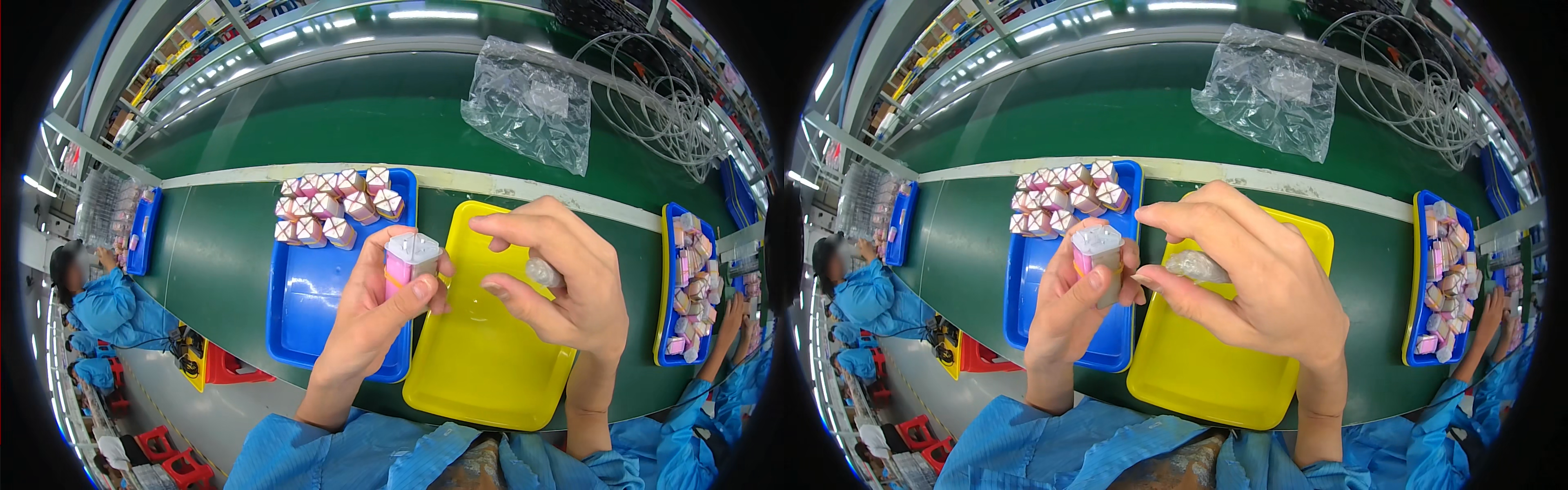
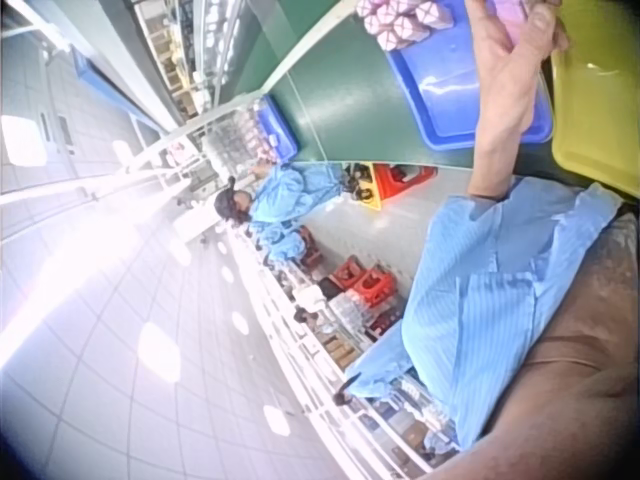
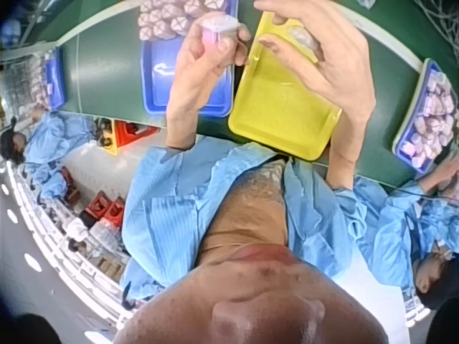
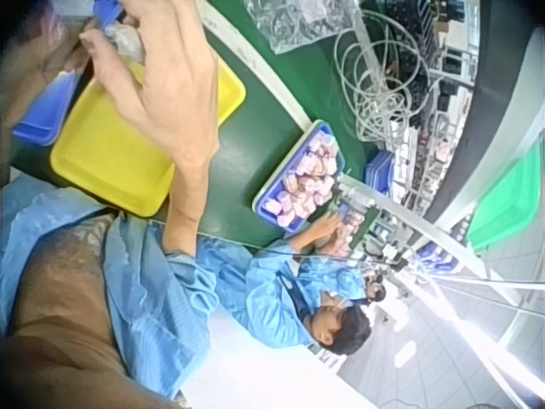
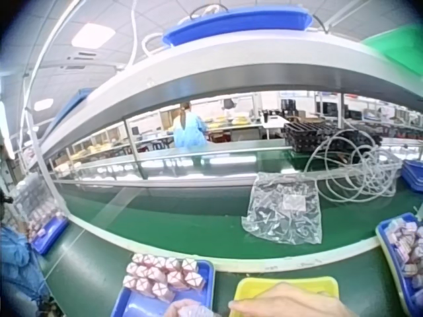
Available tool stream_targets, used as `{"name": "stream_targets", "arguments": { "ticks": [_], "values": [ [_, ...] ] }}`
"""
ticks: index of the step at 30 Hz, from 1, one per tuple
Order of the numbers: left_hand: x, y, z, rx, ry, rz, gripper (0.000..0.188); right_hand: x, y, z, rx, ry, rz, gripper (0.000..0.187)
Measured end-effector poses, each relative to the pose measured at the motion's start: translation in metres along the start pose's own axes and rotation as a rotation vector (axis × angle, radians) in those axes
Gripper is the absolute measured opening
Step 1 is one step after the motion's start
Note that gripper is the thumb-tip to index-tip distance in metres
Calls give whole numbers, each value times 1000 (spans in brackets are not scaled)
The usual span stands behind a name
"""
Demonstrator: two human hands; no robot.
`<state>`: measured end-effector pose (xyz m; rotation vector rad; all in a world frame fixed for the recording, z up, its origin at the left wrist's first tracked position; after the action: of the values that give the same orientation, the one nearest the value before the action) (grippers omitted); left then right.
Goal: The person takes bundled components from a yellow tray, applies adhesive to their ends using a handheld tool, places the assemblies into a blue tray, and slides the filled tray down the assembly line to another worker.
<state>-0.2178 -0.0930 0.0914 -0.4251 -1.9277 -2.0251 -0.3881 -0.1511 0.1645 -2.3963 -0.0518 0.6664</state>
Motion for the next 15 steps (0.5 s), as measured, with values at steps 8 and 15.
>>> {"name": "stream_targets", "arguments": {
  "ticks": [8,15],
  "values": [
    [8,5,4,-127,47,146,44,0,-4,1,-6,21,-20,39],
    [5,0,6,-44,-64,76,46,-1,-3,2,11,29,-20,37]
  ]
}}
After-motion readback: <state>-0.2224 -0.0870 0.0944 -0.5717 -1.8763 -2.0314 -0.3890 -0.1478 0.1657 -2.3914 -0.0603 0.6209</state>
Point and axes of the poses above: each hand's wrist, its own z-axis away from the middle knuckle, its own x-axis out of the palm, y = z × x, the point moved 5 cm from there along -z, towards the middle knuckle, and after that the axes turned 6 degrees about y, right-handed, at the moved point
